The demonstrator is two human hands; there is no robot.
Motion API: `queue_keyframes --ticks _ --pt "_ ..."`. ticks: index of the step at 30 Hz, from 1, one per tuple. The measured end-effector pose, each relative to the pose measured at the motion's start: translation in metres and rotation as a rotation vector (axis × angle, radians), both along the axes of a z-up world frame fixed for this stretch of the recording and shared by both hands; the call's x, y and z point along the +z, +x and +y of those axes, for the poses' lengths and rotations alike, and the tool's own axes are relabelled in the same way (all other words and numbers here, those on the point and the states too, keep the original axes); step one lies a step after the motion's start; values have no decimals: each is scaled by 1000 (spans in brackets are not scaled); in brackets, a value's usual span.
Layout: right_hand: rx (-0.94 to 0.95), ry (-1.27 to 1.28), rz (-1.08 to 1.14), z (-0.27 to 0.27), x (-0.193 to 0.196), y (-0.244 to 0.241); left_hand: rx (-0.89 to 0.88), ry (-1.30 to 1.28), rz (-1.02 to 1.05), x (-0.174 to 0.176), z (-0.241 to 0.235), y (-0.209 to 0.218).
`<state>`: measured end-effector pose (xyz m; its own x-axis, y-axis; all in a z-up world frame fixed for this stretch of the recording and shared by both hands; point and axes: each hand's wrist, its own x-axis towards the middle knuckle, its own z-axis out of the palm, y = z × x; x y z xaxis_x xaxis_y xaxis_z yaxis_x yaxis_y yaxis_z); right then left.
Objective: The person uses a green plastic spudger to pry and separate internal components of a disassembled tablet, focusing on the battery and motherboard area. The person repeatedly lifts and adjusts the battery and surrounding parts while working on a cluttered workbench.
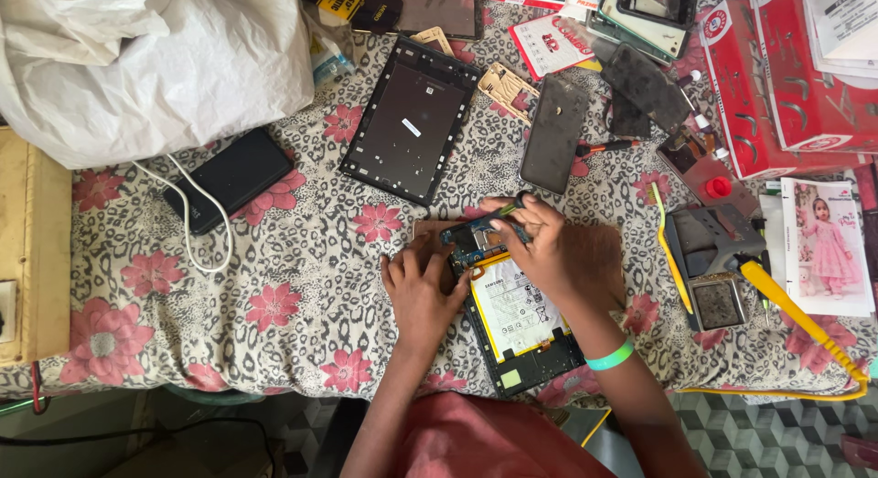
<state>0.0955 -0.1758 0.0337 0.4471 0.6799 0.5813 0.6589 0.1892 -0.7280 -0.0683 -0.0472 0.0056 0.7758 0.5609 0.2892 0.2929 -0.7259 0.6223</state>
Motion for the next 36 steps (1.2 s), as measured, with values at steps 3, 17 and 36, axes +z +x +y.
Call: queue_keyframes --ticks 3,17,36 --pt "-69 -56 -138 -2 -8 9 -2 -22 24 1 1 2" --pt "-118 -25 -213 9 14 0 -6 -1 -18 4 0 2" --pt "-75 15 31 6 0 -5 5 34 -16 -4 0 1"
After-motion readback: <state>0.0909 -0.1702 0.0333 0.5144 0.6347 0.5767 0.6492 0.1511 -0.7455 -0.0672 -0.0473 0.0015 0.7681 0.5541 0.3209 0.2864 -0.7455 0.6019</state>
